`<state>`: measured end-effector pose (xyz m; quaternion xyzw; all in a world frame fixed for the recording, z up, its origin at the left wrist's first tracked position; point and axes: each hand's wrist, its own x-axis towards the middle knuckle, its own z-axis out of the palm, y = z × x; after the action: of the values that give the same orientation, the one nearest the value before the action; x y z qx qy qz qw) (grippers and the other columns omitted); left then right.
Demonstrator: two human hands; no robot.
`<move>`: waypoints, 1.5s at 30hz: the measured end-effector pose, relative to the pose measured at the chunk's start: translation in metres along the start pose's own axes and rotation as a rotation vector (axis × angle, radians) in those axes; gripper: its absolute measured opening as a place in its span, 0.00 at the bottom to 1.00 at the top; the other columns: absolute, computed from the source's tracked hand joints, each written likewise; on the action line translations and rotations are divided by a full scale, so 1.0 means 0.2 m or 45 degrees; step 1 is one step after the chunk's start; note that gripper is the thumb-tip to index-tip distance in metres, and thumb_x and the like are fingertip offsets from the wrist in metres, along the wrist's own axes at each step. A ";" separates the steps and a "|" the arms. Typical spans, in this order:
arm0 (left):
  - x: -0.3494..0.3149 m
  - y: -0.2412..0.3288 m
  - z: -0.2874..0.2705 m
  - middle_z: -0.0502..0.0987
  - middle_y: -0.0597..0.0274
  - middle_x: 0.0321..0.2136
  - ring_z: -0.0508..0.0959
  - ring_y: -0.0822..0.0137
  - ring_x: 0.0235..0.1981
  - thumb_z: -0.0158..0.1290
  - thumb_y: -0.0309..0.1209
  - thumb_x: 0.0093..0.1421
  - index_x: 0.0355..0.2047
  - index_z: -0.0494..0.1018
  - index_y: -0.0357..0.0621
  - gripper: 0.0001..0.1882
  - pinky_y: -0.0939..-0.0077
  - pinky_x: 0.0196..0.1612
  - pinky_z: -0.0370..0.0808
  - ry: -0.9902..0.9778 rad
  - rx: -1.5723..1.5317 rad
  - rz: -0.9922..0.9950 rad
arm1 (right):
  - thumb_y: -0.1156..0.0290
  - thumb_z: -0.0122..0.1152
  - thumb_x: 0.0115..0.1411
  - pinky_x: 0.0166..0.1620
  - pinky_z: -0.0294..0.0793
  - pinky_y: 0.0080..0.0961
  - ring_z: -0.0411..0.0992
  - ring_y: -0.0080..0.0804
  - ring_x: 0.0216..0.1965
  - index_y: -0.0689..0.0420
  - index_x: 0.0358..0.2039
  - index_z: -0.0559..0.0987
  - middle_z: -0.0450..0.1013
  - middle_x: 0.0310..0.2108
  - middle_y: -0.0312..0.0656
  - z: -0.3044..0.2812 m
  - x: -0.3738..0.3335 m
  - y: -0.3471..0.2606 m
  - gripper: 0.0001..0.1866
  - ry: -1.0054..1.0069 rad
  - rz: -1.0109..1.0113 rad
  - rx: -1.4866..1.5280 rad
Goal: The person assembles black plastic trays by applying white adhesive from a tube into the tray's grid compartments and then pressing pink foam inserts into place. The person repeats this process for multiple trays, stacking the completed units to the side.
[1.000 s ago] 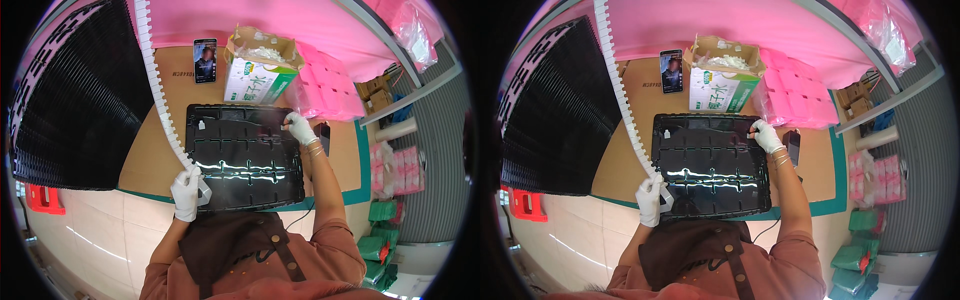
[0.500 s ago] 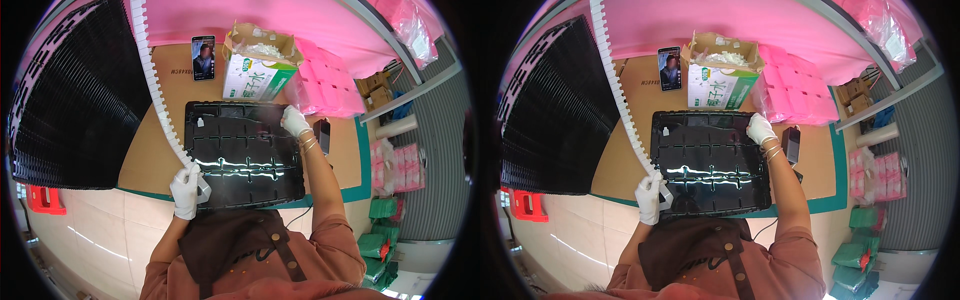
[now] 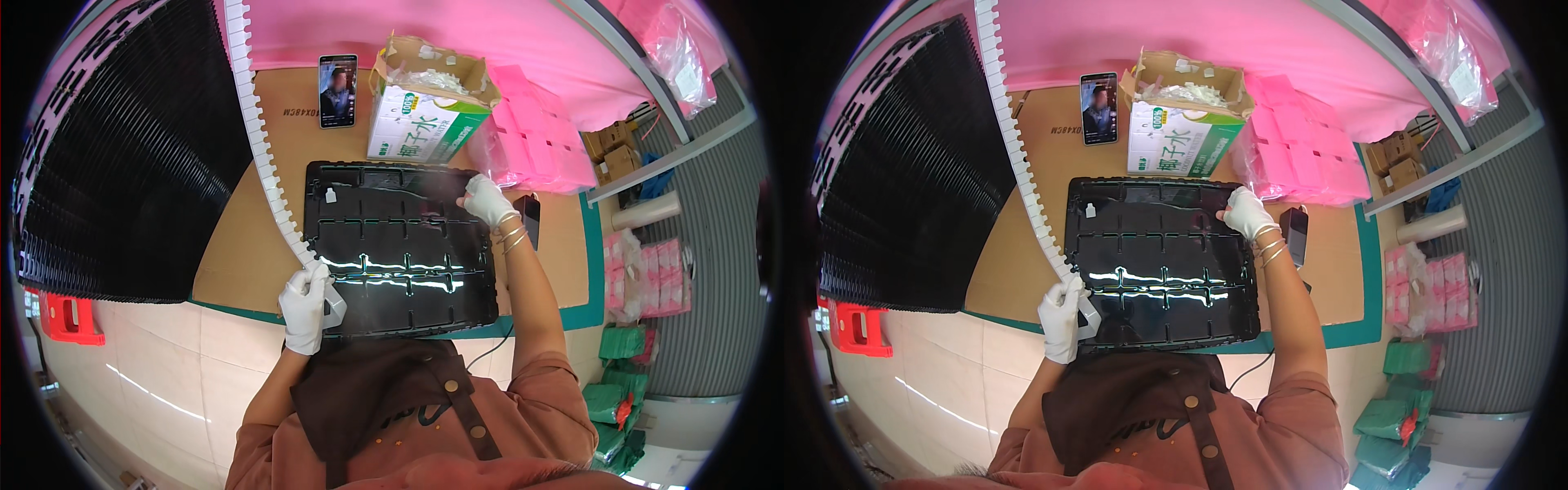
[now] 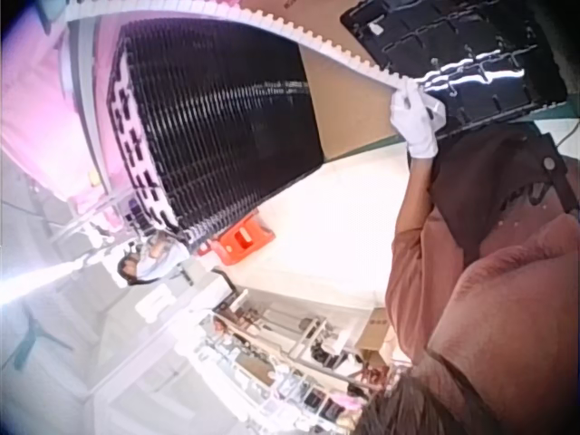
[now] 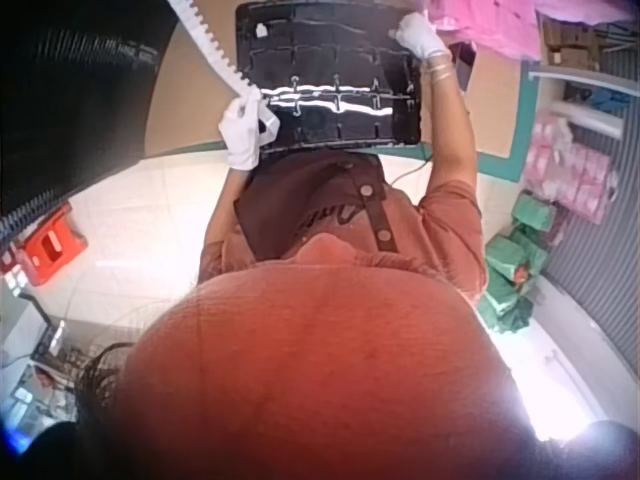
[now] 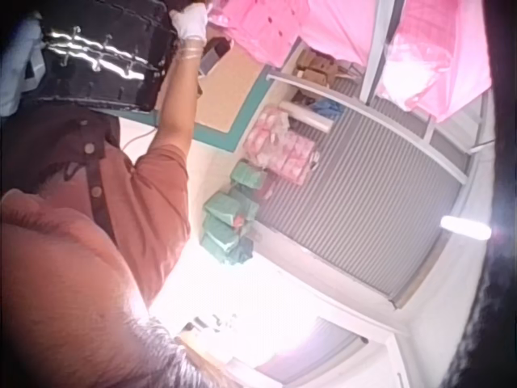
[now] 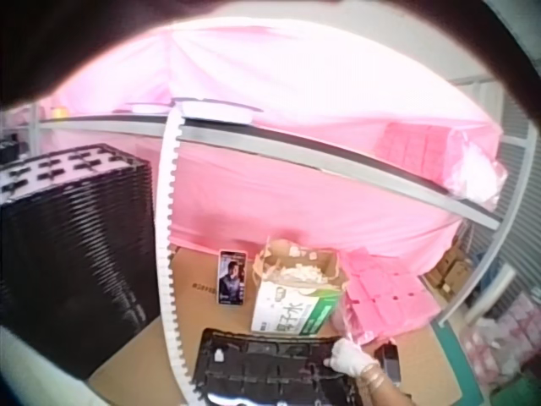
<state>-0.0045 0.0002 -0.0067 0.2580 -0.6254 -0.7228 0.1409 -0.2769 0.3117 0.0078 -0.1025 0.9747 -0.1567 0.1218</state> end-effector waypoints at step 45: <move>0.02 -0.02 0.00 0.80 0.59 0.26 0.81 0.73 0.29 0.56 0.28 0.64 0.33 0.77 0.31 0.09 0.81 0.34 0.76 -0.026 0.030 0.030 | 0.62 0.69 0.47 0.44 0.77 0.41 0.77 0.58 0.38 0.71 0.31 0.81 0.76 0.31 0.64 0.09 0.24 0.22 0.21 -0.189 -0.196 -0.344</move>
<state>-0.0068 -0.0013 -0.0123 0.2449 -0.6383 -0.7162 0.1399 -0.3239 0.3363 -0.0328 -0.2036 0.9645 -0.0249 0.1663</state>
